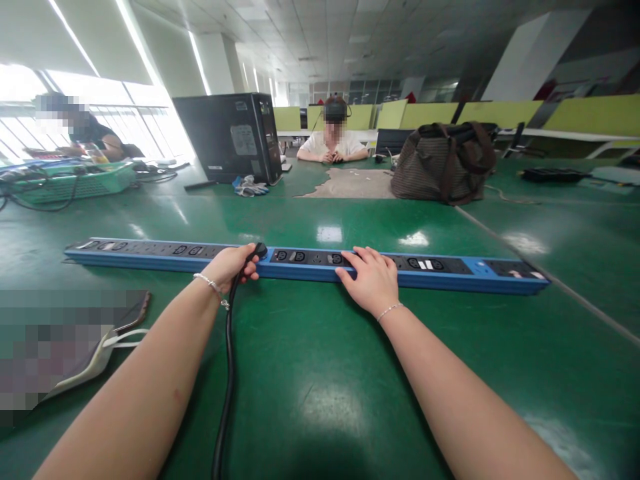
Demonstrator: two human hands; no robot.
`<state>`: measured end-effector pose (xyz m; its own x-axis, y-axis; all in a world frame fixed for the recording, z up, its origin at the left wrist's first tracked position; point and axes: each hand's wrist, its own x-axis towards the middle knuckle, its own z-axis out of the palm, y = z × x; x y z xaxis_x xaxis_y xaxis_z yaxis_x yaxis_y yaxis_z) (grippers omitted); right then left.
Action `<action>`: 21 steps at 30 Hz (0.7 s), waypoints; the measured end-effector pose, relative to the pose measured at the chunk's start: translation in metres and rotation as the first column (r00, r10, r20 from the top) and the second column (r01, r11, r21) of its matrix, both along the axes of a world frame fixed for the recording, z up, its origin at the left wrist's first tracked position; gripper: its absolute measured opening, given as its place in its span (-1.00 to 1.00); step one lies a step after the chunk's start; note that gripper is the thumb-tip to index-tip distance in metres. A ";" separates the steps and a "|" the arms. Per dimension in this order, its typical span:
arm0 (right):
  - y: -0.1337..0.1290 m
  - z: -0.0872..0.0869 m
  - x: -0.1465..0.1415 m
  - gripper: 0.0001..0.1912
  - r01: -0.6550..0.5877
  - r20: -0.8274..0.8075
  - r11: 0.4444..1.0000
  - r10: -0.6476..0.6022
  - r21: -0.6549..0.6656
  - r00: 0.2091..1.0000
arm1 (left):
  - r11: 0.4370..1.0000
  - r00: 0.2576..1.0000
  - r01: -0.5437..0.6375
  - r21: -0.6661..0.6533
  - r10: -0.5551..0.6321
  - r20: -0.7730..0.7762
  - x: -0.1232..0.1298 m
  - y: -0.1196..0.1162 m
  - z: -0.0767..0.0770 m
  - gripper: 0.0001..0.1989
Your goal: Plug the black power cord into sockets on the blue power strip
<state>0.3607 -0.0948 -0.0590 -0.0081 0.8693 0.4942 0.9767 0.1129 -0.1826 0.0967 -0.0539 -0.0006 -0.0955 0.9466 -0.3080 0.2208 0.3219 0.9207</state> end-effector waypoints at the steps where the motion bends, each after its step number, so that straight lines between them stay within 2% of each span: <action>1: 0.000 0.000 0.000 -0.57 0.000 0.001 1.000 0.000 -0.003 1.000 | 1.000 1.000 -0.007 0.000 0.007 -0.008 0.000 0.001 -0.001 -0.71; 6: 0.000 0.001 0.000 -0.57 0.006 -0.003 1.000 -0.007 -0.012 1.000 | 1.000 0.999 -0.025 -0.015 0.024 -0.036 0.003 0.003 -0.002 -0.72; 11: 0.000 0.001 0.000 -0.57 0.004 -0.005 1.000 -0.004 -0.007 1.000 | 0.998 1.000 -0.008 -0.066 0.008 0.002 0.005 0.001 -0.003 -0.70; 17: 0.000 0.001 0.000 -0.56 -0.004 0.000 1.000 0.004 -0.005 1.000 | 0.983 0.999 0.005 -0.184 0.005 0.052 0.005 0.003 0.004 -0.68; 21: 0.000 0.002 -0.001 -0.57 0.001 -0.009 1.000 -0.002 -0.010 1.000 | 0.981 0.999 -0.011 -0.193 0.017 0.029 0.005 0.006 0.006 -0.68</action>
<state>0.3600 -0.0953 -0.0571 -0.0025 0.8744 0.4852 0.9752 0.1095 -0.1923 0.1017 -0.0483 0.0051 -0.0963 0.8676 -0.4879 0.1881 0.4972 0.8470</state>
